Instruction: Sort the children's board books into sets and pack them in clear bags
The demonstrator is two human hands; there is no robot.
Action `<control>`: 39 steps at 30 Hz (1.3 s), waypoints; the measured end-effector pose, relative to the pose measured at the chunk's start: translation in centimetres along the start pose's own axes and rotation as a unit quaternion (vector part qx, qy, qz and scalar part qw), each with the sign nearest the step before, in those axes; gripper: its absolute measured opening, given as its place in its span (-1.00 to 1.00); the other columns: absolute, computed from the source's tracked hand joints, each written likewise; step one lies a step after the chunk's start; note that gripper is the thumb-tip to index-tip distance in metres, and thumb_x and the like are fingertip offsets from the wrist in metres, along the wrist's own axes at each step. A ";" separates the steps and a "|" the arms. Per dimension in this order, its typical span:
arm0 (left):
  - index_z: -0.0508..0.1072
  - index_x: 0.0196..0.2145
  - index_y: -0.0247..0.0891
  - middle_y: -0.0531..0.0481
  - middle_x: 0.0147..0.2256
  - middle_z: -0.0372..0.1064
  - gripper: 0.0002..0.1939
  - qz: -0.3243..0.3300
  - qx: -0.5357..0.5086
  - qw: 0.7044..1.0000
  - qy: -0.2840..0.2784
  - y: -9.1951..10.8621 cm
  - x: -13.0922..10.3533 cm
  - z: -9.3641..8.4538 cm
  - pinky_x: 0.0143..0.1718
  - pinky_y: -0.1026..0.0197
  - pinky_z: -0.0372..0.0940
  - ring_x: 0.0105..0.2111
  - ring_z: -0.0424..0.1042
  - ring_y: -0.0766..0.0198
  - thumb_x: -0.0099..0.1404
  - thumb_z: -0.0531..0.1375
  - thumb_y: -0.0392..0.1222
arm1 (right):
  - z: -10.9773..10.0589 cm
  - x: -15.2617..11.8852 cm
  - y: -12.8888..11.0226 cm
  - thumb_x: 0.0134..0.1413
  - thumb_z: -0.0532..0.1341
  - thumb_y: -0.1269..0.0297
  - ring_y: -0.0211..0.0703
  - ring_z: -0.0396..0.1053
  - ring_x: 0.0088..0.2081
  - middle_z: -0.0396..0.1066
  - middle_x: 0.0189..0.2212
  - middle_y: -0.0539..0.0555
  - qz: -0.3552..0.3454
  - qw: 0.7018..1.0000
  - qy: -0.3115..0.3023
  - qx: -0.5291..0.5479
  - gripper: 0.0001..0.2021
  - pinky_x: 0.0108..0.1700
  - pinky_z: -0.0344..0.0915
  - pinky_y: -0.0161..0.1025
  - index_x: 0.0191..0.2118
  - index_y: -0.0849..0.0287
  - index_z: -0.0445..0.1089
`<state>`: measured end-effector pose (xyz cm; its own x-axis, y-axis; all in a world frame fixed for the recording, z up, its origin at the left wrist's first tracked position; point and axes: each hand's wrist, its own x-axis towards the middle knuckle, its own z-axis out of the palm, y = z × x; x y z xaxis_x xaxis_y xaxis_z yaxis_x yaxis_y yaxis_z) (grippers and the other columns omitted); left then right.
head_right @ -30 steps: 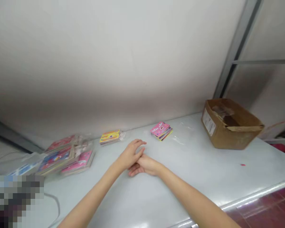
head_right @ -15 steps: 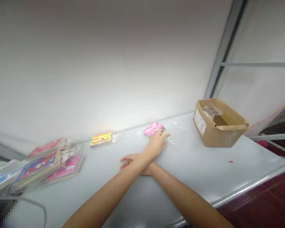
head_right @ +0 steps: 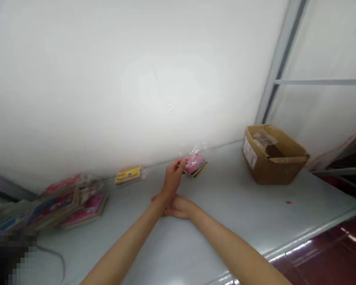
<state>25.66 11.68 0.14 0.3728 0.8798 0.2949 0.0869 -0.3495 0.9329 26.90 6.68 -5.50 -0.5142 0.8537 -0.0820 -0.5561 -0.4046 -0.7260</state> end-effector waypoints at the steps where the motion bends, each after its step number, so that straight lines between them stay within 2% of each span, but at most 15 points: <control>1: 0.45 -0.22 -0.29 -0.09 -0.33 0.43 -0.66 -0.014 -0.025 1.000 0.010 0.2 -0.4 -0.7 -0.39 0.25 0.28 -0.39 0.40 0.29 0.28 0.03 -0.01 | 0.2 0.0 -0.1 -0.08 0.29 0.07 -0.18 0.35 -0.30 0.42 -0.36 0.07 -0.002 1.000 0.001 0.001 -0.66 -0.16 0.21 -0.19 -0.25 0.22 0.40; 5: 0.42 -0.19 -0.25 -0.04 -0.31 0.39 -0.69 -0.063 -0.111 0.990 0.066 0.7 -2.2 -3.3 -0.44 0.32 0.23 -0.45 0.38 0.39 0.24 0.09 0.01 | 0.2 0.5 0.0 0.00 0.20 0.12 -0.22 0.36 -0.34 0.42 -0.37 0.08 0.002 1.000 0.006 -0.006 -0.73 -0.18 0.23 -0.20 -0.27 0.24 0.40; 10: 0.40 -0.15 -0.22 0.05 -0.34 0.35 -0.67 -0.097 -0.176 0.970 0.135 0.6 -4.1 -6.6 -0.42 0.33 0.22 -0.50 0.33 0.45 0.14 0.19 -0.04 | -0.1 0.6 0.0 -0.01 0.19 0.20 -0.24 0.39 -0.43 0.42 -0.50 0.07 0.039 0.999 0.015 0.012 -0.77 -0.21 0.26 -0.23 -0.31 0.28 0.40; 16: 0.40 -0.23 -0.25 0.14 -0.49 0.31 -0.67 -0.125 -0.208 0.948 0.205 -0.5 -5.7 -10.8 -0.46 0.35 0.19 -0.57 0.26 0.48 0.03 0.26 -0.10 | 0.8 -0.5 -0.7 0.04 0.19 0.23 -0.25 0.40 -0.42 0.46 -0.45 0.06 0.037 0.999 0.033 0.023 -0.73 -0.22 0.26 -0.25 -0.16 0.26 0.40; 21: 0.42 -0.33 -0.28 0.19 -0.59 0.21 -0.70 -0.140 -0.212 0.933 0.254 -1.8 -7.3 -14.0 -0.54 0.36 0.13 -0.60 0.20 0.46 -0.07 0.27 -0.13 | 0.7 -0.7 -0.6 -0.01 0.23 0.22 -0.22 0.41 -0.40 0.47 -0.39 0.10 0.021 0.999 0.018 0.029 -0.68 -0.20 0.26 -0.21 -0.12 0.25 0.37; 24: 0.44 -0.32 -0.30 0.18 -0.59 0.20 -0.65 -0.154 -0.202 0.926 0.281 -2.8 -8.2 -15.6 -0.57 0.37 0.11 -0.60 0.18 0.47 -0.11 0.28 -0.12 | 0.5 -0.4 -0.5 0.02 0.19 0.16 -0.19 0.41 -0.42 0.47 -0.40 0.11 0.008 0.997 0.048 0.055 -0.73 -0.25 0.27 -0.20 -0.19 0.22 0.36; 28: 0.43 -0.34 -0.28 0.19 -0.60 0.19 -0.64 -0.162 -0.184 0.917 0.315 -4.0 -9.1 -16.9 -0.58 0.38 0.10 -0.60 0.17 0.46 -0.13 0.30 -0.09 | 0.6 -0.1 -0.7 0.10 0.07 -0.05 -0.22 0.37 -0.49 0.44 -0.45 0.08 0.003 0.995 0.074 0.073 -0.62 -0.35 0.26 -0.24 -0.21 0.19 0.34; 32: 0.43 -0.34 -0.27 0.18 -0.58 0.20 -0.65 -0.157 -0.171 0.918 0.323 -4.8 -9.7 -17.1 -0.54 0.36 0.14 -0.59 0.18 0.45 -0.10 0.30 -0.04 | 0.9 0.0 -0.8 0.03 0.05 -0.21 -0.24 0.34 -0.52 0.41 -0.49 0.06 -0.022 0.992 0.099 0.070 -0.47 -0.42 0.24 -0.27 -0.19 0.21 0.34; 34: 0.42 -0.39 -0.26 0.18 -0.58 0.20 -0.67 -0.153 -0.165 0.919 0.323 -5.0 -9.8 -17.1 -0.53 0.35 0.15 -0.58 0.18 0.43 -0.08 0.30 -0.02 | 0.9 0.1 -0.7 -0.03 0.14 -0.19 -0.27 0.31 -0.54 0.39 -0.51 0.02 -0.058 0.988 0.132 0.049 -0.50 -0.44 0.22 -0.29 -0.23 0.20 0.35; 37: 0.38 -0.48 -0.26 0.17 -0.59 0.20 -0.69 -0.155 -0.159 0.920 0.324 -5.3 -9.9 -17.4 -0.52 0.34 0.15 -0.58 0.18 0.43 -0.09 0.31 0.01 | 0.9 0.3 -0.4 -0.16 0.32 0.01 -0.33 0.25 -0.55 0.35 -0.56 -0.04 -0.105 0.979 0.176 0.007 -0.65 -0.46 0.19 -0.34 -0.37 0.20 0.35; 39: 0.35 -0.52 -0.26 0.17 -0.59 0.19 -0.69 -0.160 -0.156 0.919 0.324 -5.3 -9.9 -17.7 -0.52 0.33 0.15 -0.58 0.18 0.42 -0.10 0.31 0.01 | 0.8 0.3 -0.2 -0.21 0.37 0.10 -0.35 0.23 -0.54 0.32 -0.57 -0.06 -0.115 0.975 0.192 -0.004 -0.69 -0.45 0.18 -0.35 -0.43 0.21 0.34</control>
<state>5.11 10.54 -4.05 -0.2638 0.9639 -0.0372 -0.2097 -0.0197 0.9776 26.28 6.77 -4.84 -0.0931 0.9821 -0.1637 -0.6215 -0.1858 -0.7611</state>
